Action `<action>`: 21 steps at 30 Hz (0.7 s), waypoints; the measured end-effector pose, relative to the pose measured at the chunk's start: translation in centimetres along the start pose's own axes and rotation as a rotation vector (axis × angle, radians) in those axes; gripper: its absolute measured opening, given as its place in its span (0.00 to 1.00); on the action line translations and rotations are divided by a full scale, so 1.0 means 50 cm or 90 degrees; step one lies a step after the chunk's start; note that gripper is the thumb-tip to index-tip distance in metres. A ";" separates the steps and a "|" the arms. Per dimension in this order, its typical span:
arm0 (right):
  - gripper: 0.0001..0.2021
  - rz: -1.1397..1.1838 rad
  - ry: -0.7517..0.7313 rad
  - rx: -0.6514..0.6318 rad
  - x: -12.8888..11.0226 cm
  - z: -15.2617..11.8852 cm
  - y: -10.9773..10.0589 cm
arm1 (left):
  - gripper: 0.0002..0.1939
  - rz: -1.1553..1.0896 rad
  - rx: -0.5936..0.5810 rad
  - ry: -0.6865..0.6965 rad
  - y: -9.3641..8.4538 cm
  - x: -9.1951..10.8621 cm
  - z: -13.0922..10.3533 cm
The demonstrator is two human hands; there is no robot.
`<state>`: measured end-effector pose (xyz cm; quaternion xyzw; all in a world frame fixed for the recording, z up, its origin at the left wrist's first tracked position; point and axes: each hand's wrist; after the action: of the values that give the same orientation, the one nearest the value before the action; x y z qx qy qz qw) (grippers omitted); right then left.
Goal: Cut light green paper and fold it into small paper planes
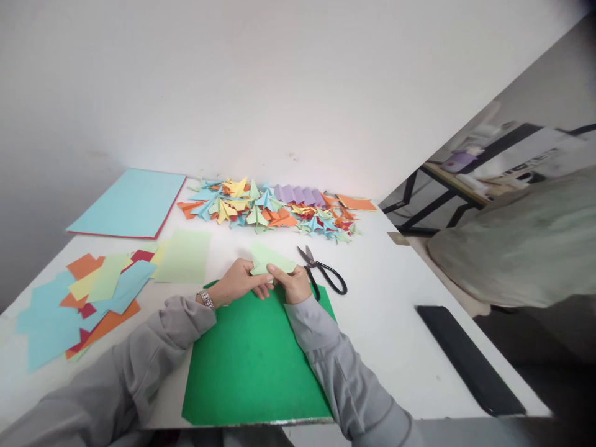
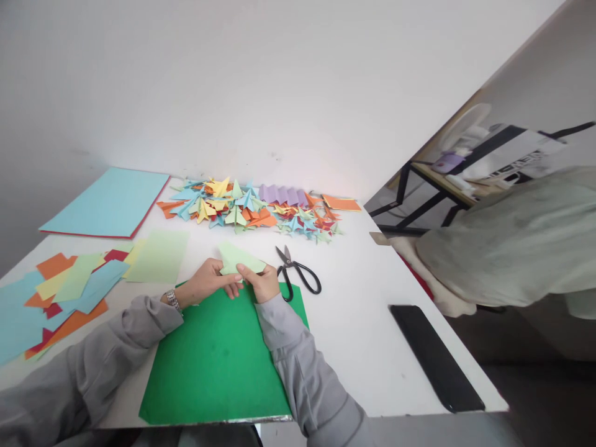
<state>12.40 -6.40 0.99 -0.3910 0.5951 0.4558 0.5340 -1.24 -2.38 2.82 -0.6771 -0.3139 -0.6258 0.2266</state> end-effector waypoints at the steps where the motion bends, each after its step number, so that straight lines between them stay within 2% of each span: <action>1: 0.18 -0.006 -0.006 -0.009 -0.003 -0.002 0.000 | 0.14 0.000 -0.003 0.000 -0.001 -0.001 0.000; 7: 0.17 -0.018 -0.029 -0.047 -0.003 -0.007 0.003 | 0.14 -0.014 -0.034 0.029 -0.012 -0.007 -0.004; 12: 0.16 0.046 0.003 -0.070 0.016 -0.004 0.002 | 0.13 -0.035 -0.051 0.048 -0.016 -0.009 -0.005; 21: 0.20 0.162 0.080 -0.020 0.026 0.007 0.004 | 0.14 -0.071 -0.081 0.020 -0.007 0.001 -0.004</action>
<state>12.13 -5.99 -0.29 -0.3480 0.6650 0.5038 0.4276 -1.64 -2.29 2.87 -0.6619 -0.3071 -0.6666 0.1526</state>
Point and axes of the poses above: each hand's wrist, its own z-axis towards the middle knuckle, its own y-axis out of the palm, x = y × z, and after that the axes turned 2 degrees about y, right-handed
